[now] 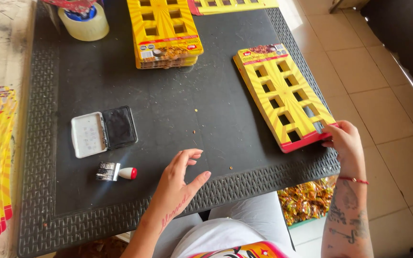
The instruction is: The person prepares cardboard packaging templates by folding them along pre-scored lines and applying clear tape using a handheld dispenser to secure the shape. The person handles multiple yellow templates, stacking them on a table and using a stamp before taping individual pieces.
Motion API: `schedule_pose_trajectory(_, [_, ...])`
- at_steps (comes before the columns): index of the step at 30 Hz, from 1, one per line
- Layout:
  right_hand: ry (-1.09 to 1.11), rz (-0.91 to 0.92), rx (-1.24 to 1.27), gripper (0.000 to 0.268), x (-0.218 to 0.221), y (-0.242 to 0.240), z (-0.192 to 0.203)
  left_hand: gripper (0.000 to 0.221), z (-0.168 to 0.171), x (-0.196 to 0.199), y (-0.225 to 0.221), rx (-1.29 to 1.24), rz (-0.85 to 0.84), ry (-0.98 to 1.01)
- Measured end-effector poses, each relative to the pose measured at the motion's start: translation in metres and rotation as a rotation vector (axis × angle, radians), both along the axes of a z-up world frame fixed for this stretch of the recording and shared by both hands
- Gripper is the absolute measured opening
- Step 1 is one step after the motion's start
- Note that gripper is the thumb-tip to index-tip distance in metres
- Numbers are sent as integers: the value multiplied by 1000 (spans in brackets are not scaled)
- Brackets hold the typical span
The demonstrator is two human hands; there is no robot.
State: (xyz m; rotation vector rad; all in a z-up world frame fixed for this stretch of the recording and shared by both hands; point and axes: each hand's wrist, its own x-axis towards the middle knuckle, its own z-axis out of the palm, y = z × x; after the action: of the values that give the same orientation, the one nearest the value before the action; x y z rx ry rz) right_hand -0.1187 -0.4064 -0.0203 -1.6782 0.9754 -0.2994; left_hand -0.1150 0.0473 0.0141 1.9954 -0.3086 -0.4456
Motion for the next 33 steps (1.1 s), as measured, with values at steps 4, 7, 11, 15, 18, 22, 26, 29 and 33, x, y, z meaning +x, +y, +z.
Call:
schedule_pose_trajectory(4, [580,289,-511,20,9,10,27,37,-13,-9,1,-28,33,-106])
schedule_pose_trajectory(7, [680,453,-464,21,20,13,34,33,-22,-13,-2,-72,31,-163])
schedule_pose_trajectory(11, [431,419,-451,14,19,34,36,33,-24,-12,-7,-138,-11,-206])
schedule_pose_trajectory(15, [281,436,-679,13,5,33,35,33,-18,-9,-9,-131,6,-236])
schedule_pose_trajectory(18, [147,489,-912,16,-9,42,45,36,-14,-6,-11,-140,24,-263])
schedule_pose_trajectory(22, [104,531,-1270,25,-19,48,54,43,-2,-4,-14,-167,26,-297])
schedule_pose_trajectory(26, [138,592,-1502,24,-30,59,65,54,16,1,-20,-129,36,-680])
schedule_pose_trajectory(29, [155,612,-1645,17,-38,61,68,60,41,11,-29,-30,-8,-952])
schedule_pose_trajectory(33, [177,622,-1733,28,-43,67,74,51,78,55,-64,246,-105,-1215])
